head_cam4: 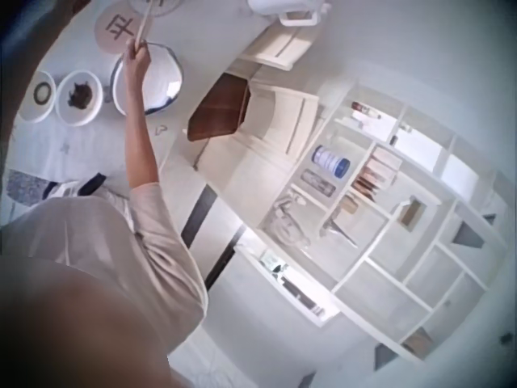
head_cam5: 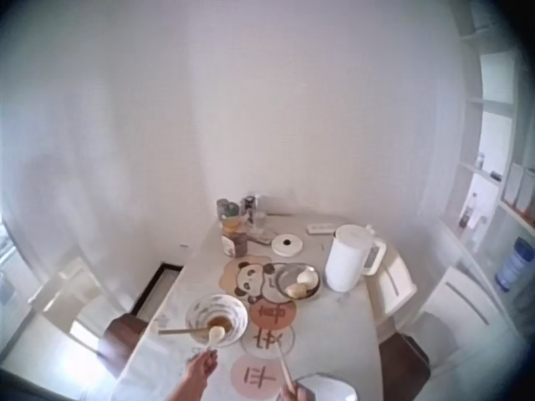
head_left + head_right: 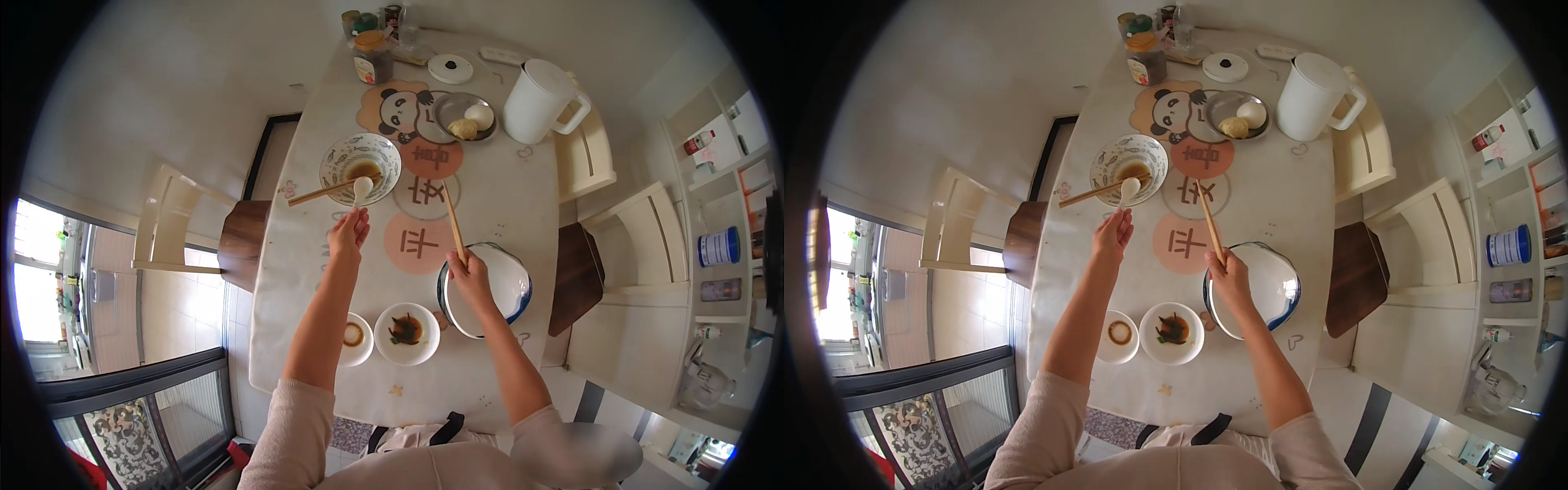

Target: The person clears a dining table by stacking used bowls and plates, then carries them to the kitchen sink. They discard food scraps, wash the dishes with a sponge and soap, and place them in a drying rack. The person also chops cabbage on a cutting board and transfers it into a bowl.

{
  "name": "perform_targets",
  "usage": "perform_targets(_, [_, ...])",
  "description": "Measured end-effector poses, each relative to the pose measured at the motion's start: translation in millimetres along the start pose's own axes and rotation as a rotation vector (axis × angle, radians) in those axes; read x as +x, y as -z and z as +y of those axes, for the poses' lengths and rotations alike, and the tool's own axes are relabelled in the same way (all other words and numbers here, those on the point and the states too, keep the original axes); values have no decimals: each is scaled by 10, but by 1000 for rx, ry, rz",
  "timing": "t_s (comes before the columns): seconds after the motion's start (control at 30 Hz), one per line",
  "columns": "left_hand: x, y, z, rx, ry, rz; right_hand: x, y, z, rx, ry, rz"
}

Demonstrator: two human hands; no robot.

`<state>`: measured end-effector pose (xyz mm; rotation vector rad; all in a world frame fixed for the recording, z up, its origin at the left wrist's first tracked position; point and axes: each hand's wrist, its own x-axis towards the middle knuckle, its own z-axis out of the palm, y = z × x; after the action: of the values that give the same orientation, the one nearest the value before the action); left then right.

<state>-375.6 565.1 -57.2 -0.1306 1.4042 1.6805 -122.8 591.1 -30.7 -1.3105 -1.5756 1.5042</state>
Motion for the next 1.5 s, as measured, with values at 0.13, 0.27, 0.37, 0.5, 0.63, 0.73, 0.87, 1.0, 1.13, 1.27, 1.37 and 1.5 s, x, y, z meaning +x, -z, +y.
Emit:
perform_targets(0.13, [304, 60, 13, 7, -23, 10, -19, -80, 26, 37, -77, -87])
perform_targets(0.27, [406, 102, 77, -44, 16, -41, -191, -60, 170, -38, -146, -257])
perform_targets(0.37, [314, 228, 105, -37, 99, -69, -434, -88, 197, -55, -290, -344])
perform_targets(0.5, [-177, 558, 167, 163, 73, -241, -900, -32, 366, -293, -152, -383])
perform_targets(0.63, [-1035, 1049, 152, 338, -96, -137, -1352, 61, 571, -584, -143, -355])
perform_targets(0.73, [-1534, 1471, -128, 381, -105, 22, -1516, -39, 678, -349, -323, -303])
perform_targets(0.87, [-2102, 1764, -560, 446, 76, -108, -1475, -164, 677, -211, -310, -330])
perform_targets(1.0, [-2222, 1995, -971, 355, 287, -36, -1482, -161, 807, -139, -380, -347])
perform_targets(1.13, [-2035, 2157, -1179, 253, 229, 10, -1491, -191, 783, 7, -453, -359])
perform_targets(1.27, [-1793, 2180, -1203, 171, 167, -32, -1475, -248, 1135, -29, -395, -279])
perform_targets(1.37, [-1751, 2128, -1148, 137, 172, -20, -1356, -299, 1218, -152, -309, -214])
perform_targets(1.5, [-1797, 2237, -1143, 135, 154, 58, -1041, -349, 636, -69, -306, -177])
